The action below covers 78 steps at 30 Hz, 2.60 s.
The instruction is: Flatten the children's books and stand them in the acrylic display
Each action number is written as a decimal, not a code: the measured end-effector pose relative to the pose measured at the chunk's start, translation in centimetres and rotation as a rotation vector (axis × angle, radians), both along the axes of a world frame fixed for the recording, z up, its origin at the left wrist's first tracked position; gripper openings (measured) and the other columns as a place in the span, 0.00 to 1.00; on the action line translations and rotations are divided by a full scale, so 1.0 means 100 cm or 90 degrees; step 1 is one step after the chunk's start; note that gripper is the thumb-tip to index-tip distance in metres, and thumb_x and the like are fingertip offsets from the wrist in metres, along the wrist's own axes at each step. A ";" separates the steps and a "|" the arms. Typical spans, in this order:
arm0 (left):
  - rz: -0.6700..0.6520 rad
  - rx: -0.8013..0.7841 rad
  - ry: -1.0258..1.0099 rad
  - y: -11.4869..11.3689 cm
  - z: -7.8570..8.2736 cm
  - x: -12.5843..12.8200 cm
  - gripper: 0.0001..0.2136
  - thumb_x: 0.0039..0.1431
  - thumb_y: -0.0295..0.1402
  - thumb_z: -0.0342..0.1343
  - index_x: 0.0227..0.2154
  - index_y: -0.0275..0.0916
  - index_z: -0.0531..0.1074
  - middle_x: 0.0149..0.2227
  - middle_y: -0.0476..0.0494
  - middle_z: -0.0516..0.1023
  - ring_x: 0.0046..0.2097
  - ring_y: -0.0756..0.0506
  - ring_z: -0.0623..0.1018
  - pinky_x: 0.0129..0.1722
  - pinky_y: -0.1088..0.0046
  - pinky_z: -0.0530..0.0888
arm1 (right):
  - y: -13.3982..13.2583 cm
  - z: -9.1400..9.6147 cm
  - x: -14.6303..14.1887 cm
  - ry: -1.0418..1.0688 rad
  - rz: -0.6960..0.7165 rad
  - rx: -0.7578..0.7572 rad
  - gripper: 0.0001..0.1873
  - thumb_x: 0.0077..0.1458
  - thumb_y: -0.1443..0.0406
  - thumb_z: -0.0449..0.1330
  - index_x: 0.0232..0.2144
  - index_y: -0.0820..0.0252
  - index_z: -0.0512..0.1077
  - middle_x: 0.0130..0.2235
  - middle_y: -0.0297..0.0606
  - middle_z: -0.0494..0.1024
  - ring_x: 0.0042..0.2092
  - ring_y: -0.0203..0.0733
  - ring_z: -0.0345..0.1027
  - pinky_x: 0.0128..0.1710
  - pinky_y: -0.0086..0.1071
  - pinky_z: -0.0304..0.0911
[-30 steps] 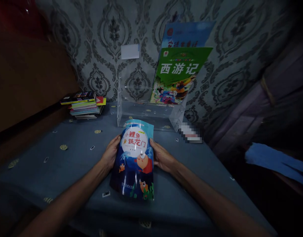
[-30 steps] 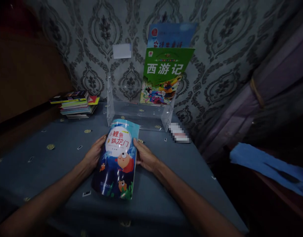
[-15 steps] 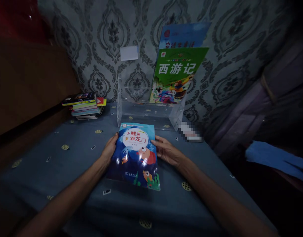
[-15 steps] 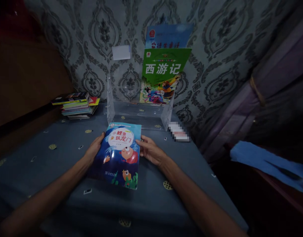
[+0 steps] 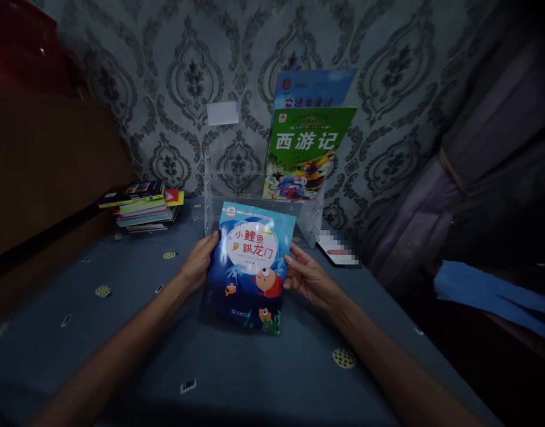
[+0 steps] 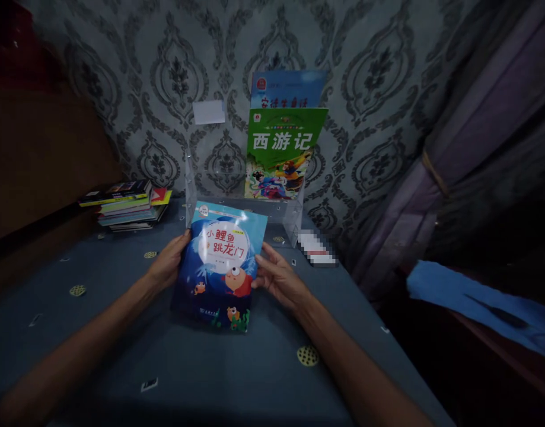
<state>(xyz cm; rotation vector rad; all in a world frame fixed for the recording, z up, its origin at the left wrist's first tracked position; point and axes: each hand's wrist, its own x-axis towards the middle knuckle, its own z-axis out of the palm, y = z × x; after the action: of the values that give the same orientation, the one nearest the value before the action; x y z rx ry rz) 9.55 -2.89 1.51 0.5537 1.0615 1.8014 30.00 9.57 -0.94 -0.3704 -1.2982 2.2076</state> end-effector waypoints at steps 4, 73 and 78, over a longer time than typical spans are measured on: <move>-0.025 0.048 0.044 0.007 0.011 -0.002 0.12 0.58 0.40 0.63 0.36 0.33 0.79 0.30 0.42 0.83 0.31 0.45 0.81 0.38 0.69 0.79 | -0.001 0.010 0.004 0.019 -0.062 0.041 0.20 0.48 0.69 0.68 0.45 0.52 0.74 0.39 0.31 0.81 0.31 0.36 0.75 0.25 0.30 0.76; -0.245 0.034 1.276 0.068 -0.055 0.029 0.17 0.66 0.29 0.46 0.55 0.35 0.68 0.55 0.36 0.73 0.53 0.38 0.71 0.55 0.54 0.67 | 0.066 -0.067 -0.038 -0.221 -0.232 0.441 0.14 0.61 0.68 0.50 0.46 0.58 0.71 0.40 0.40 0.82 0.42 0.42 0.79 0.48 0.41 0.72; -0.269 0.080 1.290 0.050 -0.056 0.042 0.18 0.68 0.30 0.44 0.56 0.33 0.69 0.53 0.35 0.74 0.53 0.38 0.71 0.55 0.53 0.67 | 0.067 -0.068 -0.041 -0.214 -0.227 0.468 0.12 0.61 0.69 0.50 0.42 0.60 0.72 0.35 0.38 0.82 0.41 0.42 0.79 0.47 0.40 0.73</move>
<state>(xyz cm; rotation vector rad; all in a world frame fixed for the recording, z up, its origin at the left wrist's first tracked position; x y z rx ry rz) 13.77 2.11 -4.11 2.6321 1.6991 0.3933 25.90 16.28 -7.74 -0.6299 -1.9307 1.2908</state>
